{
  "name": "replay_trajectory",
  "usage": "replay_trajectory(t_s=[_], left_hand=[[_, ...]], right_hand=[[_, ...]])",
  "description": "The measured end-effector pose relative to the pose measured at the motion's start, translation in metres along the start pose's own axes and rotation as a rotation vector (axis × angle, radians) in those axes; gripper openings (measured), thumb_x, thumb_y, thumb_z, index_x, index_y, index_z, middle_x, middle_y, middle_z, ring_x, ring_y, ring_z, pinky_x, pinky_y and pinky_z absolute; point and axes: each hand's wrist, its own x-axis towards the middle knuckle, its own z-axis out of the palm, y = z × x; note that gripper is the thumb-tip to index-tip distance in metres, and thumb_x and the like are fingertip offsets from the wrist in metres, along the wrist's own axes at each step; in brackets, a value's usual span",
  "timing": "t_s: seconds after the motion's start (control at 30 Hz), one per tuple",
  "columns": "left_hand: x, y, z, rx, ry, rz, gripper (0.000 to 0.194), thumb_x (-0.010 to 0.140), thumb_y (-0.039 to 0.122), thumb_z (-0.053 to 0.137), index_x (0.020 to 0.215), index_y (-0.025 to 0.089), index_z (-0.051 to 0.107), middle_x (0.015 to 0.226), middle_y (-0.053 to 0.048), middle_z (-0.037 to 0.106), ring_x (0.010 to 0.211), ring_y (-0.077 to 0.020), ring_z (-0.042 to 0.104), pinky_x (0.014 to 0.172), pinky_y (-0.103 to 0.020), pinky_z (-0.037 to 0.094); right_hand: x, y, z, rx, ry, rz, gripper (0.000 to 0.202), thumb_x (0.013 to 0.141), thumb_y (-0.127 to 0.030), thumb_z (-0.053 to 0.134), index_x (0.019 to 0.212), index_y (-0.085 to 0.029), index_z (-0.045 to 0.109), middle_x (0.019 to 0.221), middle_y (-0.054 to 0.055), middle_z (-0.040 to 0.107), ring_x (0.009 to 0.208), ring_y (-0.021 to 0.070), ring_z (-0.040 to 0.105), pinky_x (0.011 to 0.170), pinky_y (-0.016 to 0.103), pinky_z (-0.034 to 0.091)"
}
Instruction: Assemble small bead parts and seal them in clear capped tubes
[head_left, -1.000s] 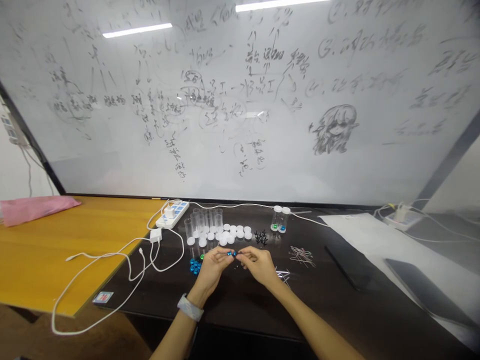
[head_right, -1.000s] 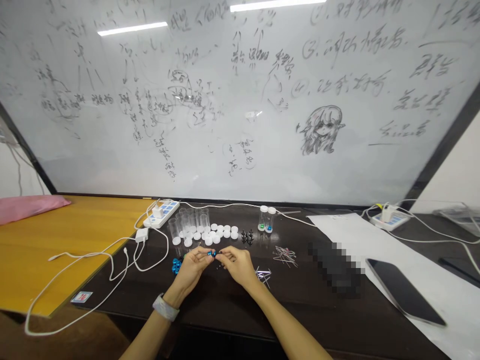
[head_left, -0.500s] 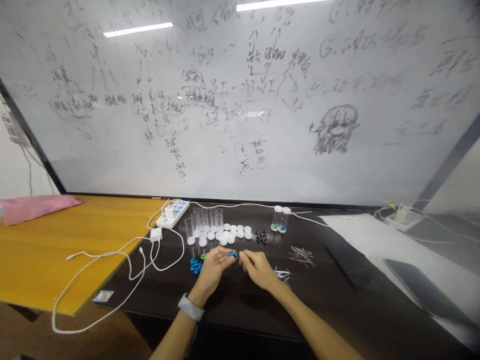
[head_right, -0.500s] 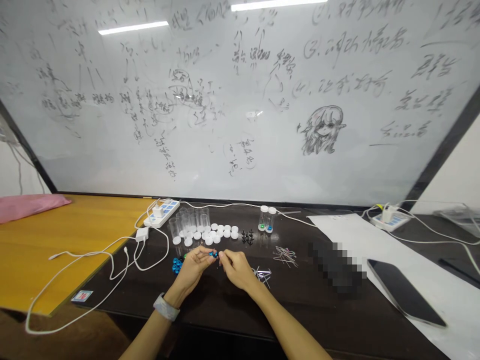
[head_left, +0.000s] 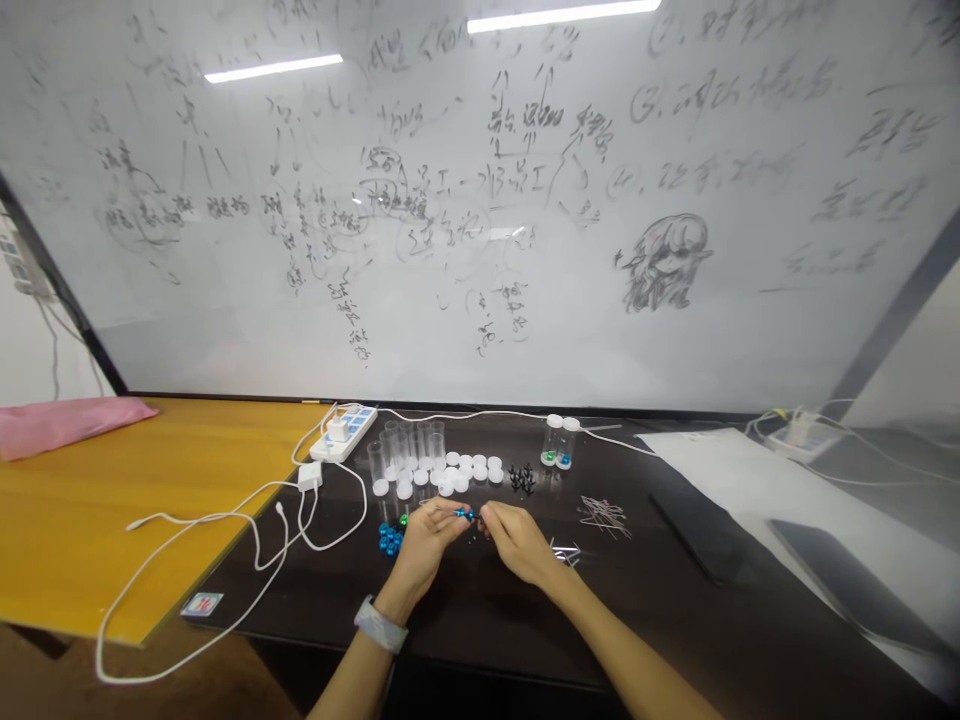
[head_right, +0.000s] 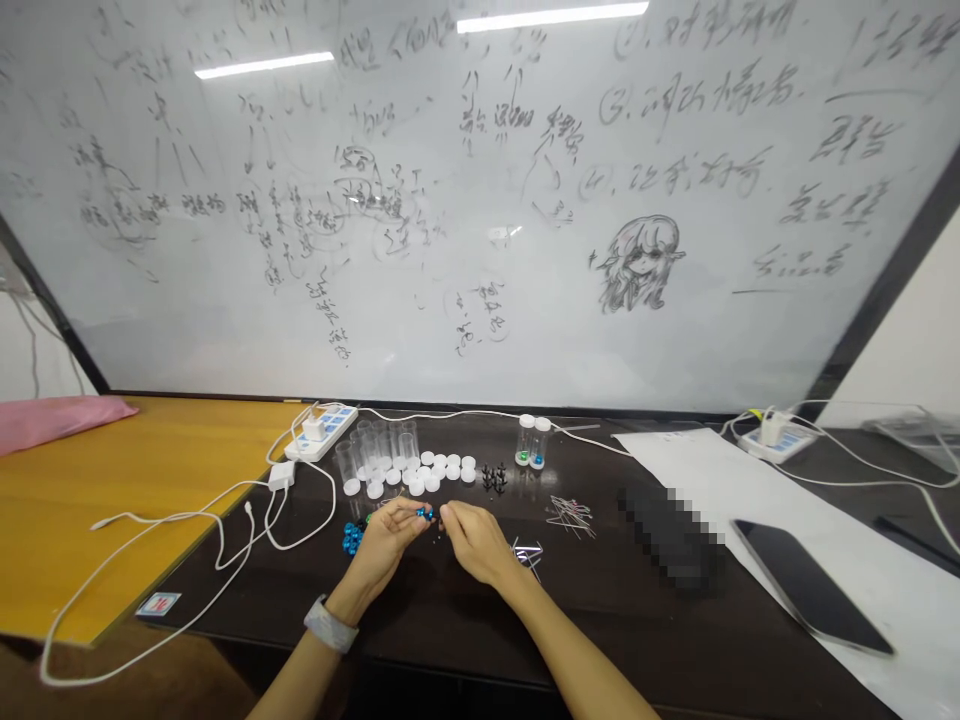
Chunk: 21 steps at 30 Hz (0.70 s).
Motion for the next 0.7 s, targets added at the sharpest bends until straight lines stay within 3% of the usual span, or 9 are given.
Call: replay_trajectory(t_s=[0.2,0.37,0.57,0.7], left_hand=[[-0.0007,0.0025,0.0010,0.001,0.001,-0.007,0.028,0.065,0.023,0.089,0.086,0.015,0.072,0.096,-0.009,0.077,0.089,-0.0194,0.071,0.085,-0.030,0.054],[-0.0003,0.0019,0.0008,0.015,0.001,0.008,0.025,0.066,0.021,0.088,0.086,0.016,0.073,0.095,-0.009,0.077,0.089,-0.0190,0.071,0.085,-0.029,0.054],[0.0001,0.0030,0.0013,-0.008,0.000,0.000,0.026,0.065,0.022,0.089,0.085,0.015,0.073,0.094,-0.009,0.078,0.090,-0.0199,0.072,0.086,-0.030,0.054],[-0.0008,0.0042,0.0018,-0.015,0.012,-0.016,0.029,0.063,0.022,0.090,0.085,0.015,0.073,0.095,-0.009,0.078,0.087,-0.0190,0.072,0.084,-0.029,0.054]], right_hand=[[-0.0018,0.0019,-0.0002,0.008,-0.044,-0.019,0.008,0.098,-0.030,0.050,0.101,-0.023,0.053,0.075,-0.003,0.059,0.061,0.0144,0.053,0.061,0.025,0.038],[-0.0016,0.0043,0.0024,-0.060,-0.019,-0.034,0.023,0.103,-0.031,0.038,0.089,-0.022,0.053,0.077,0.000,0.059,0.069,0.0162,0.056,0.067,0.027,0.039],[-0.0023,0.0049,0.0009,-0.019,-0.034,-0.043,0.012,0.098,-0.032,0.050,0.106,-0.023,0.052,0.078,-0.002,0.061,0.061,0.0144,0.055,0.061,0.026,0.040],[-0.0018,0.0058,0.0001,-0.074,-0.002,-0.068,0.022,0.103,-0.031,0.040,0.089,-0.022,0.055,0.076,0.000,0.060,0.068,0.0160,0.057,0.066,0.027,0.040]])
